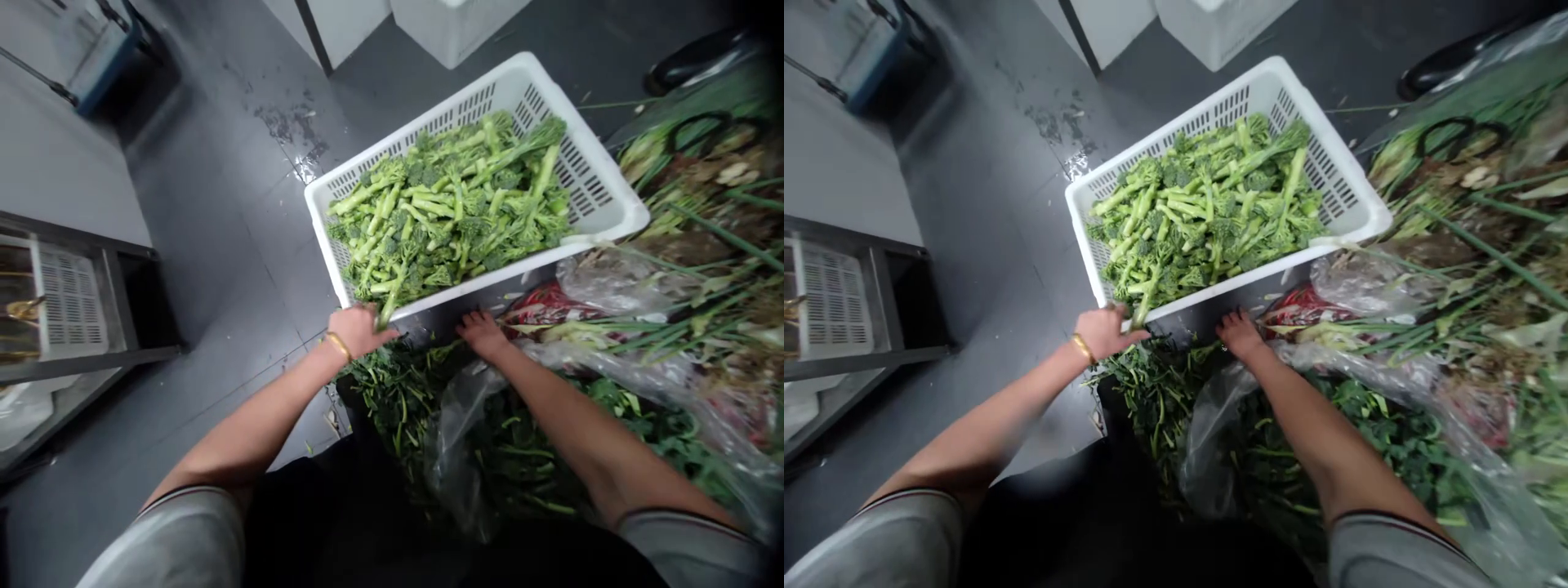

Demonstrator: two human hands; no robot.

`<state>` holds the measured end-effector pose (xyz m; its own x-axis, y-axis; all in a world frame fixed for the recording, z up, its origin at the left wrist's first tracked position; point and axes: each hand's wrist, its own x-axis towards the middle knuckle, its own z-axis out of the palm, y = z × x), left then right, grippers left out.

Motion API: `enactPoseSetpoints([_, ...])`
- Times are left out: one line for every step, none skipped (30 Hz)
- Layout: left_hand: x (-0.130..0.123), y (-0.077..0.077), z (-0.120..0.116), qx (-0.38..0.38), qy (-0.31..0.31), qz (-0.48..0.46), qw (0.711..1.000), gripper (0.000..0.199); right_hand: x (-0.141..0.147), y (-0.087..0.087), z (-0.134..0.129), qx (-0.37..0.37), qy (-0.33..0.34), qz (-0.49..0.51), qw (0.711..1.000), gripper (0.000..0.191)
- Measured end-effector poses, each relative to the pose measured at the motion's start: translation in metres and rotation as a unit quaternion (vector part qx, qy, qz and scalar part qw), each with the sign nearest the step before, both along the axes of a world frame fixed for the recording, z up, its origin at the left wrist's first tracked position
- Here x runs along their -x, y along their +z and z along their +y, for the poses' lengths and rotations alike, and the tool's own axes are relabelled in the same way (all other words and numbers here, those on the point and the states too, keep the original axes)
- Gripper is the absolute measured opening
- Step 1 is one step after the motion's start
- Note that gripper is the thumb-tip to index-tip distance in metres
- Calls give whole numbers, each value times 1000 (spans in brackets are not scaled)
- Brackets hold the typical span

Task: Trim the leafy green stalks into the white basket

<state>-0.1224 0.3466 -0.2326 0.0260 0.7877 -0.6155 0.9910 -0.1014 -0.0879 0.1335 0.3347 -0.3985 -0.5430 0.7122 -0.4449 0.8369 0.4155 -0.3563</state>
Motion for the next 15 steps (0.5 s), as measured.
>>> enactPoseSetpoints([-8, -2, 0, 16, -15, -9, 1000, 55, -7, 10, -4, -15, 25, -9, 1000, 30])
enactPoseSetpoints([-12, -4, 1, 29, -22, -15, 999, 48, -16, 22, -10, -30, 53, -12, 998, 27])
enactPoseSetpoints([-14, -5, 4, 37, -26, -21, 999, 42, -26, 37, -16, -42, 82, -2, 996, 23])
enactPoseSetpoints([-11, -5, 7, 38, -29, -29, 998, 38, -37, 54, -22, -46, 108, 20, 993, 21])
enactPoseSetpoints([-5, -1, 10, 36, -35, -43, 998, 34, -47, 72, -27, -43, 123, 56, 990, 20])
enactPoseSetpoints([3, 5, 14, 33, -46, -64, 996, 32, -57, 89, -30, -39, 125, 100, 986, 20])
enactPoseSetpoints([14, 15, 19, 26, -59, -89, 994, 30, -64, 106, -30, -46, 115, 144, 982, 22])
enactPoseSetpoints([25, 26, 24, 11, -71, -114, 991, 28, -69, 120, -25, -67, 98, 180, 976, 25])
enactPoseSetpoints([35, 38, 31, -11, -80, -137, 987, 27, -70, 132, -16, -100, 77, 204, 971, 26])
enactPoseSetpoints([43, 50, 39, -38, -84, -154, 984, 27, -68, 142, -2, -142, 57, 215, 964, 27])
enactPoseSetpoints([48, 61, 49, -70, -84, -162, 981, 27, -63, 150, 14, -186, 38, 213, 958, 28])
enactPoseSetpoints([49, 70, 61, -102, -83, -163, 978, 28, -56, 156, 32, -223, 21, 201, 954, 29])
enactPoseSetpoints([46, 77, 73, -128, -82, -156, 976, 29, -49, 162, 50, -251, 6, 182, 951, 30])
enactPoseSetpoints([40, 81, 86, -142, -84, -143, 976, 30, -40, 166, 66, -270, -8, 164, 949, 34])
enactPoseSetpoints([32, 82, 98, -146, -86, -127, 977, 32, -33, 170, 77, -280, -24, 151, 948, 39])
